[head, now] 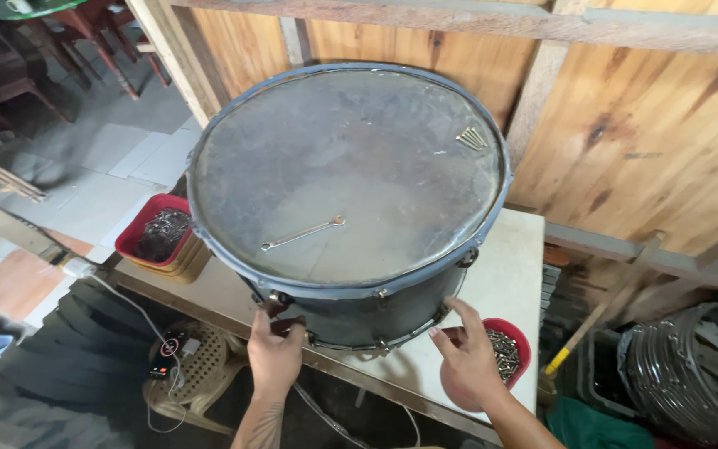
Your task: The person assembles a large drum by securing the drumhead to the shell. They place the drum on a workbench, insert bolts into the tension rods, and tighten them by hand around the rim. A wrench and a container of bolts are visible on the drumhead and nearby.
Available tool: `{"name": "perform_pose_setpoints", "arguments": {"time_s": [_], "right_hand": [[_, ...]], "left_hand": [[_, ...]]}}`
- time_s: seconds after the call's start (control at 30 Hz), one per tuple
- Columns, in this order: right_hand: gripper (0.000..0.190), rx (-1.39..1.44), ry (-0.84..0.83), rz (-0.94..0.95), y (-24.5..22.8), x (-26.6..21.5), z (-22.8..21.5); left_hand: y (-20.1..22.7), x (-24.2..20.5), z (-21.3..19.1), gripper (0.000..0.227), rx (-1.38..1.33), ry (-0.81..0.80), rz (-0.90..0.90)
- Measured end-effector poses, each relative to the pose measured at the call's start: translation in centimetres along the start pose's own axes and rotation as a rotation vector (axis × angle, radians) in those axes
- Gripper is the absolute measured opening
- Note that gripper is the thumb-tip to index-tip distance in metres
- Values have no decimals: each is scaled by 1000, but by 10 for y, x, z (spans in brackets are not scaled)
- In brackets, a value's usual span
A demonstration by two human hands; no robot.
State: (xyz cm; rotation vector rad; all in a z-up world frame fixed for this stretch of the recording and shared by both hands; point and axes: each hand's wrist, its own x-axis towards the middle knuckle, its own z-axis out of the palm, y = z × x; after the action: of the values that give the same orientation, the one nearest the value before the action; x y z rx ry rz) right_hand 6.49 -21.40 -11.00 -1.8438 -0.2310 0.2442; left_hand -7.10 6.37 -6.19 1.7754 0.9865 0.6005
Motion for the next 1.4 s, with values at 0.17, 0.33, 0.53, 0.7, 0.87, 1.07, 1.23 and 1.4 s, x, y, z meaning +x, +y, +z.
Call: {"name": "perform_pose_setpoints", "arguments": {"time_s": [0.17,0.33,0.53,0.7,0.87,1.07,1.23,1.4], "right_hand": [[69,116,-3,-79,-3,5,15],[67,79,-3,-97,7,10,25],[67,-34,8,44,-2,13,20],[57,36,119,43,8,37,-6],[59,158,203,70,5,51,-30],[60,122,165,130,-11,37,-21],[61,59,107,190,-41,24,-7],[75,49,10,158,-44,24,4]], "left_hand": [[10,4,-11,44,-24,-51,-121],[6,24,-28,44,-12,33,-125],[-13,57,-37,52,-14,150,-96],[14,49,-39,44,-48,128,-187],[-6,79,-17,53,-277,168,-206],[-9,120,-19,54,-661,245,-322],[18,136,-33,42,-788,275,-327],[28,143,-41,52,-723,164,-179]]}}
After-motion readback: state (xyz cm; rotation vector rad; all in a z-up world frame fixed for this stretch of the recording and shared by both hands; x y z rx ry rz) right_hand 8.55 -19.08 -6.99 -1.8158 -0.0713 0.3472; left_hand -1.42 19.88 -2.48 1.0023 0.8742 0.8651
